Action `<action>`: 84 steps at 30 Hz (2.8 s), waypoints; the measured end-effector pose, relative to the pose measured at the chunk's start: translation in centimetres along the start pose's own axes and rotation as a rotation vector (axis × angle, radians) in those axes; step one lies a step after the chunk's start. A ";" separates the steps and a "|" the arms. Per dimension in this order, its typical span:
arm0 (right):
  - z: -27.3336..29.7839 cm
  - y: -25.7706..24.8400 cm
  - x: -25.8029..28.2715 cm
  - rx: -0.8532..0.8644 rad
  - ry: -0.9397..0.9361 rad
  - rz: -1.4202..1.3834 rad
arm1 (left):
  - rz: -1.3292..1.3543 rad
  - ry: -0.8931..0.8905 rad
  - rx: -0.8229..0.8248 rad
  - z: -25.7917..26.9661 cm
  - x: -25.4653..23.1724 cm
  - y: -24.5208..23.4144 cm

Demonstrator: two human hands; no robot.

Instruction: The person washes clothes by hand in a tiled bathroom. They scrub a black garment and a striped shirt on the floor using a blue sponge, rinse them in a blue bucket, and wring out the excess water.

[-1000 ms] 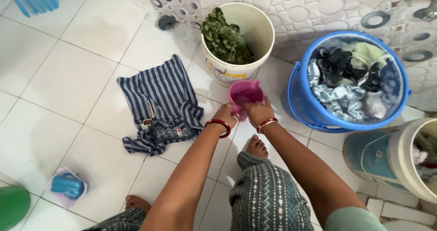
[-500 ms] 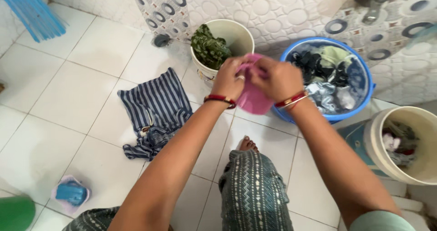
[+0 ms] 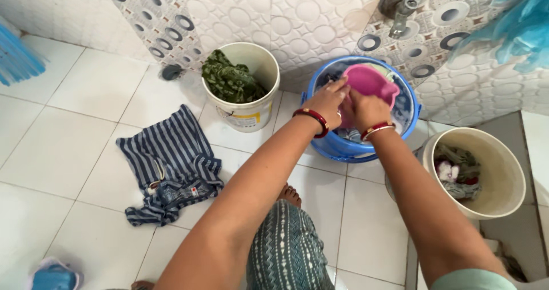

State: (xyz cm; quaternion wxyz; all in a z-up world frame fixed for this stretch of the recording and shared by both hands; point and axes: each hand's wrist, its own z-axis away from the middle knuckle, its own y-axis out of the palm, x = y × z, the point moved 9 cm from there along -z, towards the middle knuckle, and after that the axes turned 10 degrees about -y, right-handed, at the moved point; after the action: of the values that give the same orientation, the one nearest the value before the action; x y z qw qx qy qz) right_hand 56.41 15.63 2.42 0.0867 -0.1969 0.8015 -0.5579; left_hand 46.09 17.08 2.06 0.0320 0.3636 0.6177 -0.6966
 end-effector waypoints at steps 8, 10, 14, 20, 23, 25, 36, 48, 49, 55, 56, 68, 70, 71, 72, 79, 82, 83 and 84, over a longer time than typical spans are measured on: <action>1.6 7.1 -3.2 0.215 0.172 -0.158 | -0.190 -0.086 0.132 -0.1 0.8 2.9; 2.1 7.6 -4.2 0.222 0.194 -0.218 | -0.193 -0.074 0.141 -0.6 0.5 3.3; 2.3 9.0 -5.1 0.257 0.251 -0.210 | -0.194 -0.113 0.194 -1.2 0.9 4.2; 2.5 11.9 -3.9 0.367 0.226 -0.100 | -0.266 -0.184 0.247 -0.2 2.9 5.9; 2.8 13.4 -4.0 0.443 0.167 -0.039 | -0.276 -0.203 0.269 0.2 3.4 6.5; 3.0 14.4 -4.0 0.462 0.096 0.009 | -0.296 -0.223 0.300 0.6 3.7 6.7; 1.3 11.6 -3.0 0.641 0.072 0.063 | -0.206 -0.177 0.279 2.6 3.5 3.7; -6.0 -3.1 7.4 0.681 -0.191 0.306 | 0.370 -0.188 -0.371 4.8 3.9 -9.6; -6.2 -3.8 8.8 0.713 -0.207 0.316 | 0.407 -0.250 -0.391 5.4 5.3 -10.0; -6.2 -2.9 20.8 0.827 -0.550 0.254 | 0.585 -0.344 -0.725 10.2 18.3 -10.6; -5.9 -1.7 22.9 0.869 -0.609 0.203 | 0.653 -0.447 -0.650 11.2 21.7 -9.1; -0.8 12.9 46.4 1.455 -0.914 -0.087 | 1.022 -1.150 0.037 30.1 45.1 12.9; -1.2 13.8 49.1 1.435 -0.945 -0.202 | 0.968 -1.152 0.031 31.1 46.8 13.4; -1.4 14.6 49.4 1.436 -0.939 -0.196 | 0.937 -1.198 0.016 31.7 47.4 13.5; -1.4 15.5 49.5 1.436 -0.933 -0.190 | 0.905 -1.243 0.002 32.5 48.0 13.4; 0.9 23.9 40.8 1.303 -0.731 -0.048 | -0.080 -1.138 -0.055 36.4 47.9 5.4; 2.9 27.0 34.8 1.146 -0.662 0.058 | -0.193 -1.099 -0.200 39.3 48.0 4.8; 3.4 27.7 32.9 1.102 -0.628 0.046 | -0.196 -1.107 -0.166 40.1 48.8 5.8; 3.6 28.1 31.1 1.059 -0.594 0.035 | -0.200 -1.114 -0.133 40.7 49.5 7.1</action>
State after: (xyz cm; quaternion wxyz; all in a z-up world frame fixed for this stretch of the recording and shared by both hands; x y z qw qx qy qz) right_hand 23.31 8.10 -22.46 0.4020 -0.2613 0.3598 -0.8004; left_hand -5.79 -0.53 -32.03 0.3095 -0.1215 0.5814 -0.7426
